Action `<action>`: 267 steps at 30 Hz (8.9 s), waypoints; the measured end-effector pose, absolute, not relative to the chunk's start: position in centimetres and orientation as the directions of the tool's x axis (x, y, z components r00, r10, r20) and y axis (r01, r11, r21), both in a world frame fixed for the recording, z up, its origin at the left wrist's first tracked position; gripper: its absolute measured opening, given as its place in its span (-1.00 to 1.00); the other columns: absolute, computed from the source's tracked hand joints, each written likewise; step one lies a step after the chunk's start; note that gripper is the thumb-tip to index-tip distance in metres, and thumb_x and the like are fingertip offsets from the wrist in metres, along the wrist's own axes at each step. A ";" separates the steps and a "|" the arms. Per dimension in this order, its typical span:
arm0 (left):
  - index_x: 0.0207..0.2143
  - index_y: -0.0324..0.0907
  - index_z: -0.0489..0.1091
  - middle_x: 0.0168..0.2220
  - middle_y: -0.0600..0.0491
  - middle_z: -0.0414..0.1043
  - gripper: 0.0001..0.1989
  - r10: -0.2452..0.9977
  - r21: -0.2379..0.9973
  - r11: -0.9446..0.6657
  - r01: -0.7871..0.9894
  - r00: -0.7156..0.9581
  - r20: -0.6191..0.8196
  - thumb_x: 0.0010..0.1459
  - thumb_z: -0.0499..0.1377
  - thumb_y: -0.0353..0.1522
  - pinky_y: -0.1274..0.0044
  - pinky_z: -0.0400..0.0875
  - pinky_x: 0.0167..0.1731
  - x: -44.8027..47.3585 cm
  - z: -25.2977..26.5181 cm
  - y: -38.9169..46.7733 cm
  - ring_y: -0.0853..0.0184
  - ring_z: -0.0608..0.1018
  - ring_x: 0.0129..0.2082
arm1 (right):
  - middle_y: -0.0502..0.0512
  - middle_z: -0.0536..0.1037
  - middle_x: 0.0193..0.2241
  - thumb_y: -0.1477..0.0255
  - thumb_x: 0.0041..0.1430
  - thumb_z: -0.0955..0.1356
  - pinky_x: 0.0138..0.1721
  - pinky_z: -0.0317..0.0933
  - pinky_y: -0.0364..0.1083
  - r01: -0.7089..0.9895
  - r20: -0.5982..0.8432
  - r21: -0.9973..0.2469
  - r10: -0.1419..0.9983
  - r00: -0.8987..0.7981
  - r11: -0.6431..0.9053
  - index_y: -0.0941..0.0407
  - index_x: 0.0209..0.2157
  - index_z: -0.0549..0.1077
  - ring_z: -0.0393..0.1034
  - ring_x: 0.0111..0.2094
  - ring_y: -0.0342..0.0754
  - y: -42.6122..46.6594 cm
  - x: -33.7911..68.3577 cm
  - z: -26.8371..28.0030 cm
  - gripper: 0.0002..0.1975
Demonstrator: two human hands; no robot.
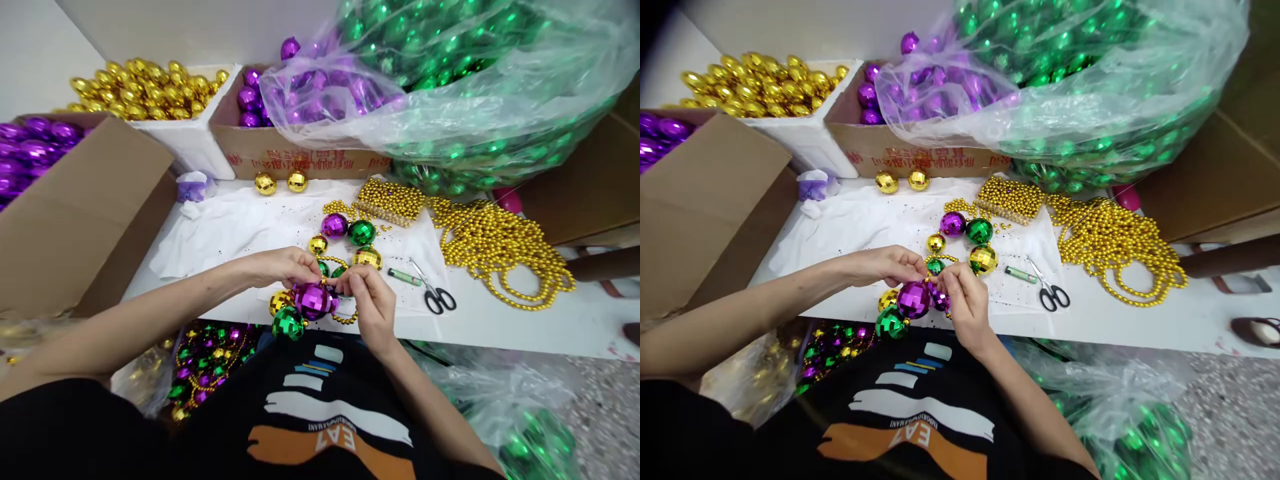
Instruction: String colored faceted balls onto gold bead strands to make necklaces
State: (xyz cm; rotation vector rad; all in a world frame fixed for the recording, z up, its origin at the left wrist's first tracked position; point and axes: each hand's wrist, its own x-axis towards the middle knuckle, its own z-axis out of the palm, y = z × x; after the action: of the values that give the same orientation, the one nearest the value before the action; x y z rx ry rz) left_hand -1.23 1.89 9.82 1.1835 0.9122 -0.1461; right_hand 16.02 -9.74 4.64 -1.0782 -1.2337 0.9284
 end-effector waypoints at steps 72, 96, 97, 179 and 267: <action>-0.26 -0.14 0.51 -0.43 0.02 0.48 -0.79 0.668 0.302 -0.727 0.616 0.533 0.520 0.27 0.06 -0.44 0.48 0.28 -0.32 -7.2 2.3 0.6 0.32 0.43 -0.40 | -0.01 0.37 -0.57 0.34 0.23 0.36 -0.34 0.17 -0.09 0.046 0.050 -0.997 0.985 -0.168 0.058 0.10 -0.53 0.41 0.26 -0.46 -0.11 -2.3 11.6 2.5 -0.74; -0.38 -0.18 0.46 -0.13 -0.04 0.49 -0.84 0.972 0.971 -0.129 0.202 0.217 0.084 0.21 0.21 -0.29 0.41 0.36 -0.02 -10.4 4.6 -4.3 0.29 0.50 -0.07 | -0.13 0.15 -0.65 0.35 0.04 0.47 -0.66 -0.10 -0.27 -0.594 -0.344 -0.711 0.923 -0.174 -0.377 0.17 -0.43 0.50 0.00 -0.61 -0.26 -3.3 11.7 1.3 -0.82; -0.38 -0.18 0.46 -0.10 -0.05 0.49 -0.84 0.973 0.981 -0.135 0.140 0.207 0.104 0.22 0.21 -0.29 0.38 0.36 0.02 -10.1 4.9 -4.5 0.28 0.50 -0.04 | -0.10 0.20 -0.63 0.35 0.03 0.47 -0.67 -0.09 -0.27 -0.587 -0.350 -0.716 0.922 -0.165 -0.377 0.17 -0.43 0.49 0.03 -0.60 -0.26 -3.4 11.6 1.3 -0.83; 0.19 -0.02 0.19 0.19 -0.11 0.27 -0.46 0.960 0.999 -0.046 -0.030 0.274 0.052 0.16 0.14 -0.48 0.61 0.45 -0.42 -2.4 2.0 -0.2 0.60 0.45 -0.50 | 0.04 0.42 -0.48 0.45 0.34 0.26 -0.40 0.15 -0.13 0.617 0.495 -0.714 0.862 0.108 0.332 0.11 -0.30 0.52 0.30 -0.45 -0.12 -3.8 10.4 -0.4 -0.80; -0.16 -0.18 0.35 -0.26 0.07 0.41 -0.80 0.885 0.999 0.015 0.029 0.465 -0.026 0.14 0.19 -0.41 0.59 0.41 -0.43 -1.1 2.9 -0.3 0.50 0.47 -0.46 | 0.01 0.47 -0.45 0.15 0.18 0.38 -0.37 0.14 -0.16 0.070 -0.100 -0.994 0.901 -0.421 -0.078 0.14 -0.40 0.49 0.29 -0.41 -0.15 -3.9 16.9 2.8 -0.68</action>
State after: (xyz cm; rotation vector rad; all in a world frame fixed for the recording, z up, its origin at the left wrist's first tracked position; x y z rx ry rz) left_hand -1.09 -0.28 2.93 1.4022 0.8719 0.8194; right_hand 16.94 -3.87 2.75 -1.0769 -1.5229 1.5755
